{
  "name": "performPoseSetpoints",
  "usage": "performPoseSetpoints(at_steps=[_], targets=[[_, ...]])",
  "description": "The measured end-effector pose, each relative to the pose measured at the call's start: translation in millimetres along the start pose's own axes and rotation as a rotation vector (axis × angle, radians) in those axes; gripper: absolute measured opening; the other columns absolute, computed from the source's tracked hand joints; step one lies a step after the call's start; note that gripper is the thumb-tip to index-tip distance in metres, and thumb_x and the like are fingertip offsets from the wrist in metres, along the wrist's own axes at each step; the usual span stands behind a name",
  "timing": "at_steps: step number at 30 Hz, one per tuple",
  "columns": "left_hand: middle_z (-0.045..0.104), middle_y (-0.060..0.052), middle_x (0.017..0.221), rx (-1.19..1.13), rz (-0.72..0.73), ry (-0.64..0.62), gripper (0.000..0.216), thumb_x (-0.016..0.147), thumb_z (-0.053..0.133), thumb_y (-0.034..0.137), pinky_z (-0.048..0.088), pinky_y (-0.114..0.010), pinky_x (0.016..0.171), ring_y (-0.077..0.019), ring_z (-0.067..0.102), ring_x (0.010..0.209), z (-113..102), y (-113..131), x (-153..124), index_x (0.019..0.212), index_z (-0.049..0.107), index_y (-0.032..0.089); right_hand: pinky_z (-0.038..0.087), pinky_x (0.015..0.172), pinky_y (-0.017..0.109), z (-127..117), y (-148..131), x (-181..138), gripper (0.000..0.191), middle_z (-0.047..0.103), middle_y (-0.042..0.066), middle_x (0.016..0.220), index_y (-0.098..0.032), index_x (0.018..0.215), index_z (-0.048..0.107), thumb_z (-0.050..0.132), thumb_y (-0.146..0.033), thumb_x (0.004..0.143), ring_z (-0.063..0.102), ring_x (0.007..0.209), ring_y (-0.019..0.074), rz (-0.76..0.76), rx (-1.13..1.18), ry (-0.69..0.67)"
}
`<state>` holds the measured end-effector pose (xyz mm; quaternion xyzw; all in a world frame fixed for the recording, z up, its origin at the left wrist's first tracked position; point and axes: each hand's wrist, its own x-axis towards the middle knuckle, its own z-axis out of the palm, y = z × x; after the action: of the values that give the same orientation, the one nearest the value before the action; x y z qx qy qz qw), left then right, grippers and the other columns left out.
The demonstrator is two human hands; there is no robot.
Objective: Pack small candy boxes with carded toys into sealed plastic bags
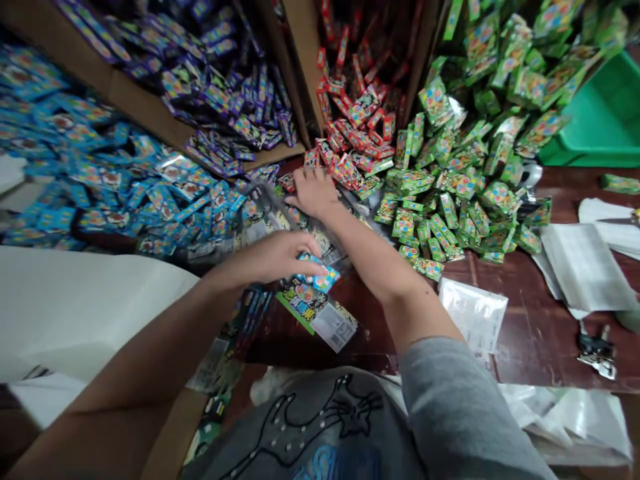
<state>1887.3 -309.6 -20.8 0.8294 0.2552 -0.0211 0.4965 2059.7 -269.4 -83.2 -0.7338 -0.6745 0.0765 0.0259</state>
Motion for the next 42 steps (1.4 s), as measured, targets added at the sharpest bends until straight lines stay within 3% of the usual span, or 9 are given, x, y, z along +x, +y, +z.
performPoseSetpoints(at_steps=[5,10,15,21,24,27,30,34,42], targets=[[0.080,0.001,0.086,-0.051,0.201,-0.260,0.019,0.083,0.089,0.035,0.046,-0.026,0.073,-0.0182,0.072,0.077,58.3,18.0,21.3,0.097,0.083,0.025,0.044,0.113,0.039,3.1,-5.9,17.6,0.036,0.077,0.010,0.132,-0.011,0.137,0.065,0.044,-0.028,0.114,0.064,0.134,0.0229,-0.086,0.004,-0.047],[0.080,-0.010,0.115,0.192,0.403,-0.324,0.036,0.083,0.092,0.041,0.052,-0.027,0.090,-0.0245,0.074,0.108,75.5,22.6,39.4,0.110,0.082,0.020,0.043,0.116,0.057,5.5,9.4,13.4,0.038,0.059,0.019,0.157,-0.017,0.139,0.067,0.062,-0.028,0.103,0.053,0.143,0.0362,-0.179,0.034,-0.059],[0.078,-0.007,0.100,0.490,0.251,-0.180,0.027,0.095,0.078,0.047,0.053,-0.032,0.084,-0.0243,0.073,0.096,-28.2,14.4,36.0,0.099,0.082,0.020,0.041,0.121,0.056,8.0,6.1,44.6,0.070,0.036,0.021,0.174,-0.016,0.160,0.048,0.071,-0.039,0.098,0.045,0.151,0.0403,-0.214,0.016,-0.125],[0.049,-0.016,0.165,0.905,-0.235,0.686,0.044,0.111,0.038,0.019,0.038,-0.058,0.119,-0.0322,0.040,0.151,-173.3,-43.5,75.0,0.149,0.059,0.016,0.052,0.107,0.050,17.8,-15.9,87.8,0.045,0.071,0.026,0.137,-0.010,0.135,0.069,0.064,-0.039,0.102,0.066,0.129,0.0391,-0.241,-0.032,-0.242],[0.030,-0.002,0.178,0.911,-0.080,0.557,0.038,0.116,0.033,0.024,0.010,-0.065,0.133,-0.0208,0.020,0.159,-207.8,-71.5,93.7,0.147,0.054,0.016,0.053,0.103,0.042,6.9,-15.7,80.9,0.032,0.077,0.022,0.124,-0.009,0.124,0.072,0.049,-0.023,0.107,0.071,0.121,0.0332,-0.287,-0.011,-0.217],[0.056,-0.008,0.158,0.892,-0.039,0.382,0.040,0.115,0.031,0.026,0.003,-0.068,0.128,-0.0218,0.030,0.154,-224.8,-78.1,99.0,0.137,0.054,0.003,0.048,0.109,0.039,-16.2,-6.4,51.4,0.040,0.070,0.019,0.139,-0.010,0.137,0.062,0.032,-0.017,0.112,0.065,0.131,0.0288,-0.267,0.017,-0.095],[0.065,-0.008,0.135,0.937,-0.017,0.432,0.056,0.112,0.019,0.034,0.007,-0.071,0.121,-0.0308,0.036,0.153,-230.0,-65.0,91.4,0.141,0.052,-0.002,0.046,0.111,0.038,-38.0,5.2,20.0,0.038,0.068,0.015,0.139,-0.014,0.140,0.058,0.030,-0.021,0.115,0.062,0.132,0.0259,-0.229,0.040,0.031],[0.059,-0.015,0.142,0.910,-0.027,0.692,0.056,0.094,0.060,0.026,0.031,-0.071,0.118,-0.0412,0.046,0.146,-216.9,-34.0,66.1,0.143,0.054,-0.001,0.048,0.109,0.041,-41.8,12.2,3.7,0.033,0.072,0.017,0.134,-0.010,0.132,0.064,0.041,-0.025,0.113,0.064,0.128,0.0304,-0.246,0.049,0.023],[0.059,-0.011,0.147,-0.088,0.174,0.834,0.085,0.077,0.093,0.044,0.066,-0.044,0.097,-0.0207,0.067,0.109,-136.6,-15.4,9.3,0.148,0.056,0.016,0.044,0.117,0.053,9.3,-30.3,58.3,0.053,0.052,0.027,0.161,-0.007,0.157,0.050,0.051,-0.023,0.107,0.058,0.141,0.0368,-0.127,0.071,-0.128]])
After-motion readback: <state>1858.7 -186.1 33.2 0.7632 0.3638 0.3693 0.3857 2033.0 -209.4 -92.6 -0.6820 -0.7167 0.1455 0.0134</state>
